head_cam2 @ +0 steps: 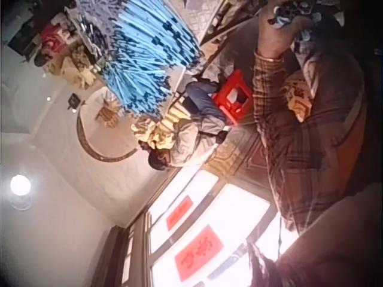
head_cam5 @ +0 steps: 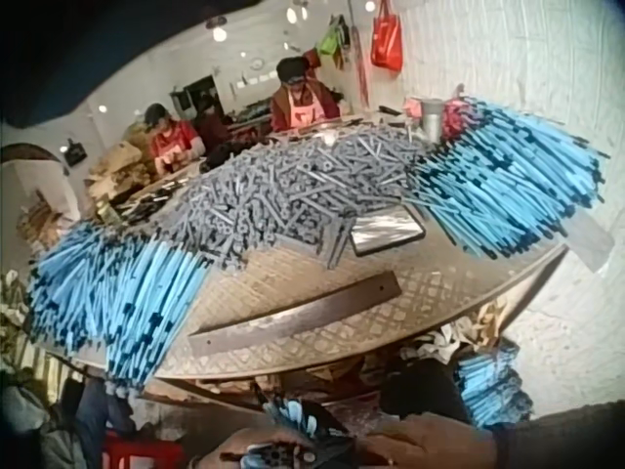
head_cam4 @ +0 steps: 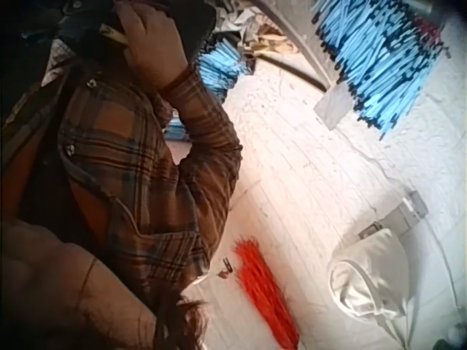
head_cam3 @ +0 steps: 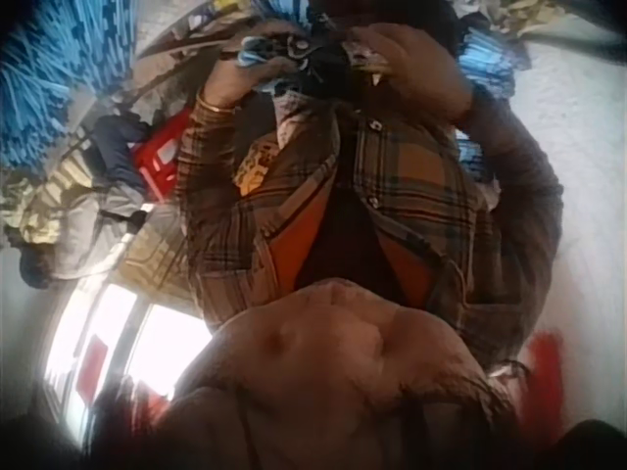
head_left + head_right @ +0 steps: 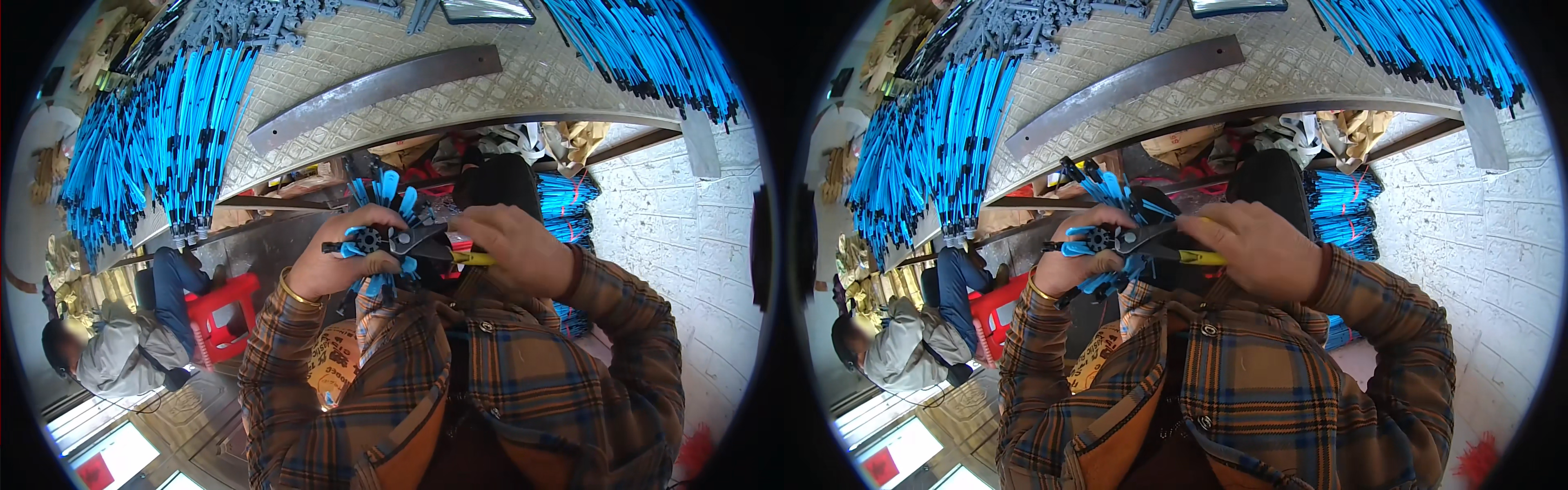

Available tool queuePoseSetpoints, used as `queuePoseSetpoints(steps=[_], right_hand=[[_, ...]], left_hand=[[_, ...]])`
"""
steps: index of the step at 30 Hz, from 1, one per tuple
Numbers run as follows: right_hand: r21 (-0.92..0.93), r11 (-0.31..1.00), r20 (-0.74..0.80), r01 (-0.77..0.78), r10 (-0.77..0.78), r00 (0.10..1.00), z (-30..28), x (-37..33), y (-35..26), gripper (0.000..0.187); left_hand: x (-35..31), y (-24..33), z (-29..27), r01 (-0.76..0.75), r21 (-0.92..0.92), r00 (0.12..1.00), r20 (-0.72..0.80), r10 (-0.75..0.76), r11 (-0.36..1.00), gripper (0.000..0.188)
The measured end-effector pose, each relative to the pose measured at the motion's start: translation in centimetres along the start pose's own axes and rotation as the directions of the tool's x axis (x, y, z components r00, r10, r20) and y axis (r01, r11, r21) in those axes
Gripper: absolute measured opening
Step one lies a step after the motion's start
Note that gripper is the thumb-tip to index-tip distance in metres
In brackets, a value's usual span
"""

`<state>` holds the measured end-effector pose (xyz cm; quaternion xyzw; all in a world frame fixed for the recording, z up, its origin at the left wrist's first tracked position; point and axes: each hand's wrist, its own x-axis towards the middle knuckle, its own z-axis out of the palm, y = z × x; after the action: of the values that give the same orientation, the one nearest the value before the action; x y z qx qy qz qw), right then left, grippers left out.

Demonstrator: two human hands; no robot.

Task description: The person cuts wire on a central hub using pliers, threads wire through umbrella ribs to gather them, and fits the ribs into the hub.

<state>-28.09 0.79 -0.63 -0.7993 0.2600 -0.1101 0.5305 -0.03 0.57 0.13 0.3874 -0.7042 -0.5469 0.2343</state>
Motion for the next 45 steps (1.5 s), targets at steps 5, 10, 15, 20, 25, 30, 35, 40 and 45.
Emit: queuePoseSetpoints(steps=[5, 10, 15, 20, 25, 30, 35, 40, 45], right_hand=[[0.636, 0.634, 0.436, -0.44, 0.176, 0.883, 1.3, 0.3, 3.5, 0.038], [0.672, 0.471, 0.559, -0.572, 0.185, 0.808, 0.4, 0.4, 3.9, 0.028], [0.695, 0.439, 0.548, -0.569, 0.187, 0.815, -1.3, 0.6, 1.6, 0.027], [0.603, 0.574, 0.564, -0.554, 0.183, 0.805, -2.0, 0.7, 1.5, 0.033], [0.598, 0.561, 0.594, -0.572, 0.167, 0.787, -2.0, 0.8, 1.5, 0.034], [0.673, 0.517, 0.552, -0.529, 0.125, 0.825, 0.0, 0.3, 2.1, 0.036], [0.66, 0.582, 0.484, -0.475, 0.155, 0.861, 1.9, -0.8, 1.5, 0.029], [0.567, 0.736, 0.388, -0.369, 0.156, 0.908, 0.9, -0.9, 0.5, 0.028], [0.384, 0.779, 0.418, -0.495, 0.332, 0.846, -2.6, -0.1, -2.5, 0.033]], left_hand=[[0.3, 0.5, -0.1, 0.004, -0.008, 0.999, 0.047, -0.004, 1.0, 0.042], [0.1, 0.6, 0.1, 0.02, -0.003, 0.995, 0.102, -0.02, 1.0, 0.041], [-0.1, 0.9, -0.1, -0.004, 0.073, 0.993, 0.12, -0.005, 0.997, 0.04], [0.0, 0.8, 0.0, -0.019, 0.054, 0.992, 0.125, 0.012, 0.998, 0.039], [0.0, 0.9, -0.1, -0.021, 0.066, 0.99, 0.141, 0.012, 0.998, 0.039], [0.1, 0.8, -0.3, -0.047, 0.062, 0.983, 0.181, 0.035, 0.997, 0.039], [-0.2, 0.7, -0.1, -0.14, 0.079, 0.962, 0.248, 0.116, 0.987, 0.038], [0.0, 0.9, 0.0, -0.137, 0.08, 0.964, 0.241, 0.114, 0.987, 0.038], [0.0, 0.9, 0.6, 0.048, 0.081, 0.989, 0.138, -0.059, 0.996, 0.035]])
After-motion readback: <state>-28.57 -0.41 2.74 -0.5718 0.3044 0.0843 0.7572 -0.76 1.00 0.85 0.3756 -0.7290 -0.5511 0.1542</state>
